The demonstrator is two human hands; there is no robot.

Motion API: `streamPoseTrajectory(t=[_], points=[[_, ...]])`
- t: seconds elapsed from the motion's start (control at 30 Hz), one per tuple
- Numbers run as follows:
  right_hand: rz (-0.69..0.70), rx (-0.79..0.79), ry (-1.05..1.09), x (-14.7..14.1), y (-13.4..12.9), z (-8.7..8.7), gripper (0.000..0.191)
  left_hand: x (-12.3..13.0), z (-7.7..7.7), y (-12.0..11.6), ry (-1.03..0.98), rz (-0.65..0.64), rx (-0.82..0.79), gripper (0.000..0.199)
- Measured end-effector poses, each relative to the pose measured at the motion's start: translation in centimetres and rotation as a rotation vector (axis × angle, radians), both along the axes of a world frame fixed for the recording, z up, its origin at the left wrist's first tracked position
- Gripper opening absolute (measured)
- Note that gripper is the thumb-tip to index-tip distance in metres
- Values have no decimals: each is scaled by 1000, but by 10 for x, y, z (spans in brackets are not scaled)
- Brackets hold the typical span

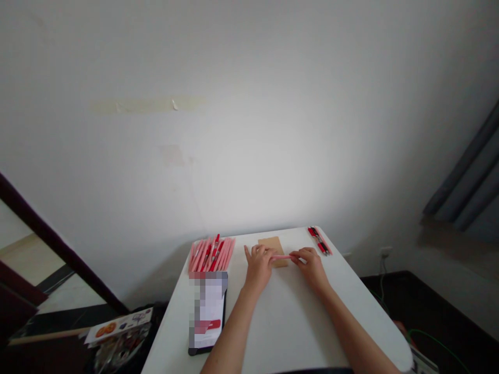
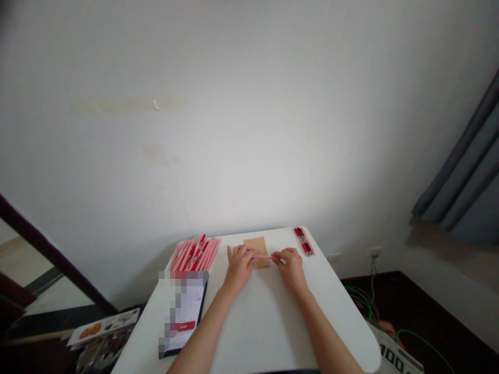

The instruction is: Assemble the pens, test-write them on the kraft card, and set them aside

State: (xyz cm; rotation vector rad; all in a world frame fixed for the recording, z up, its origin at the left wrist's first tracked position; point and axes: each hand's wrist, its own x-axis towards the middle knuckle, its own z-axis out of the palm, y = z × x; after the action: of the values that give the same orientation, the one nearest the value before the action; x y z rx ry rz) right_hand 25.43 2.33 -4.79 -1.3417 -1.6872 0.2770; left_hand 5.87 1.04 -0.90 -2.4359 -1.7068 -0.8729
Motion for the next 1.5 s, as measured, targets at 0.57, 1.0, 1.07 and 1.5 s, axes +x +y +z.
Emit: streamPoseTrajectory(t=[0.57, 1.0, 1.07, 1.5], points=[[-41, -24, 19, 11, 4, -2, 27, -18, -7, -12, -147, 135, 73, 15], [76, -32, -221, 6, -2, 3, 21, -19, -14, -10, -124, 150, 72, 19], [92, -34, -234, 5, -2, 4, 22, -20, -15, -10, -117, 158, 76, 19], [26, 71, -233, 2, -1, 1, 28, -20, -7, -16, -46, 179, 82, 20]])
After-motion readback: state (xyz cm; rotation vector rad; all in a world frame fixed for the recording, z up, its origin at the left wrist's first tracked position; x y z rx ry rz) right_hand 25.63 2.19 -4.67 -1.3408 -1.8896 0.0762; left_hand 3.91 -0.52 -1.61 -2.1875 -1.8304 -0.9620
